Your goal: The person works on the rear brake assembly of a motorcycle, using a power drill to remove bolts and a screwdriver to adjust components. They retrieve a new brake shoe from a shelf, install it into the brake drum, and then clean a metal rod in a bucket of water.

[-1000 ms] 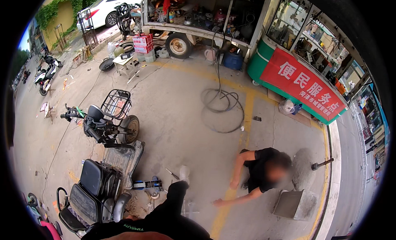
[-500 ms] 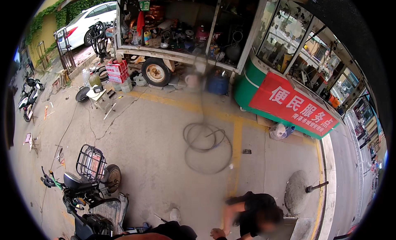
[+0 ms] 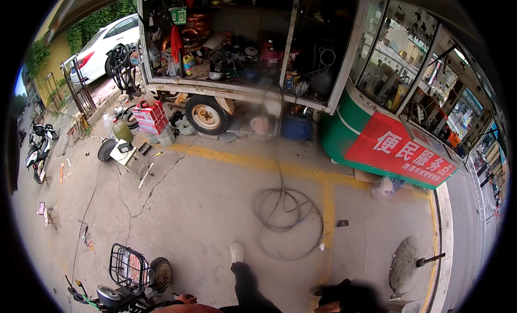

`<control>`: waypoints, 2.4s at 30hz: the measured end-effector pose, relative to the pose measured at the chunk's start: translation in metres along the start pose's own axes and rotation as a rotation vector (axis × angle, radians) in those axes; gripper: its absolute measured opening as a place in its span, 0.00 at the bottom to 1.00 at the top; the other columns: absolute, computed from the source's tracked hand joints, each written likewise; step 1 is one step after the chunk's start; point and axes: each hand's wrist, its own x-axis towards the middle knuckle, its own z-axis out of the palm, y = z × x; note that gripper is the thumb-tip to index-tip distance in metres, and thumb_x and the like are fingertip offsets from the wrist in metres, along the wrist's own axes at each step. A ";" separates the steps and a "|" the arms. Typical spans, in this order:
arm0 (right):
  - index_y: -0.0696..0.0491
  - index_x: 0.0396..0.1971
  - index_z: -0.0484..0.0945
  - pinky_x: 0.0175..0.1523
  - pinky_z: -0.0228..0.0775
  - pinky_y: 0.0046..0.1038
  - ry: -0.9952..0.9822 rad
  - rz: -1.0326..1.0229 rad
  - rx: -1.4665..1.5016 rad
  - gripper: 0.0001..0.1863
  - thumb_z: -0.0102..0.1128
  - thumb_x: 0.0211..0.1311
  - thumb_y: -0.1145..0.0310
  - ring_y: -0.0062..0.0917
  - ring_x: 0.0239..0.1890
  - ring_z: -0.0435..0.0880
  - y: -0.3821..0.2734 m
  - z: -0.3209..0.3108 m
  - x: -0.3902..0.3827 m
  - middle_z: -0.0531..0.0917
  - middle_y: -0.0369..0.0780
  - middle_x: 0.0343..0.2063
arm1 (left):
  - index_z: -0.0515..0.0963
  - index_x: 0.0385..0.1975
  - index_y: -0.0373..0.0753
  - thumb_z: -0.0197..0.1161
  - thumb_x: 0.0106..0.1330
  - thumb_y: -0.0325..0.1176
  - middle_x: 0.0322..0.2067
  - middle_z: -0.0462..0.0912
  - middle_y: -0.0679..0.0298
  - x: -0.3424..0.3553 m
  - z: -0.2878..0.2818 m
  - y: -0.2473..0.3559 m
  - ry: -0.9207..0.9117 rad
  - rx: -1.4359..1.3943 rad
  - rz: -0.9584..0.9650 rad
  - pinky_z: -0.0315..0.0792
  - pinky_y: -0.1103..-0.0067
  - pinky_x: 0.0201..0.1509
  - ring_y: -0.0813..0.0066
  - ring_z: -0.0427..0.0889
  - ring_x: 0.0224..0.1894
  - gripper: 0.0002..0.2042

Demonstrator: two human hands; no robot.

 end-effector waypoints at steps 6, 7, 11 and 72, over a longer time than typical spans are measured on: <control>0.57 0.45 0.82 0.47 0.80 0.37 -0.094 0.085 -0.084 0.20 0.47 0.71 0.58 0.32 0.44 0.87 -0.125 -0.077 0.030 0.87 0.40 0.39 | 0.82 0.44 0.31 0.60 0.68 0.41 0.32 0.89 0.58 0.059 -0.100 0.085 0.156 -0.012 -0.092 0.81 0.75 0.37 0.70 0.88 0.32 0.18; 0.58 0.45 0.82 0.47 0.80 0.37 -0.090 0.071 -0.084 0.20 0.47 0.71 0.58 0.32 0.44 0.87 -0.154 -0.094 0.038 0.87 0.41 0.39 | 0.82 0.44 0.31 0.60 0.68 0.41 0.32 0.89 0.58 0.069 -0.114 0.100 0.189 -0.037 -0.090 0.81 0.74 0.38 0.70 0.88 0.32 0.18; 0.59 0.44 0.82 0.41 0.81 0.34 0.176 -0.061 0.211 0.18 0.53 0.69 0.59 0.29 0.38 0.89 -0.275 -0.155 0.061 0.87 0.41 0.37 | 0.83 0.43 0.31 0.59 0.68 0.42 0.32 0.89 0.58 0.108 -0.153 0.156 0.263 -0.098 -0.081 0.82 0.74 0.39 0.70 0.88 0.32 0.18; 0.61 0.62 0.63 0.58 0.70 0.48 0.988 -0.622 -0.012 0.37 0.63 0.61 0.52 0.53 0.56 0.75 -1.450 -0.736 0.131 0.73 0.57 0.56 | 0.77 0.47 0.39 0.62 0.68 0.43 0.35 0.85 0.58 0.635 -0.685 1.036 0.294 -0.320 0.045 0.70 0.78 0.25 0.71 0.83 0.29 0.16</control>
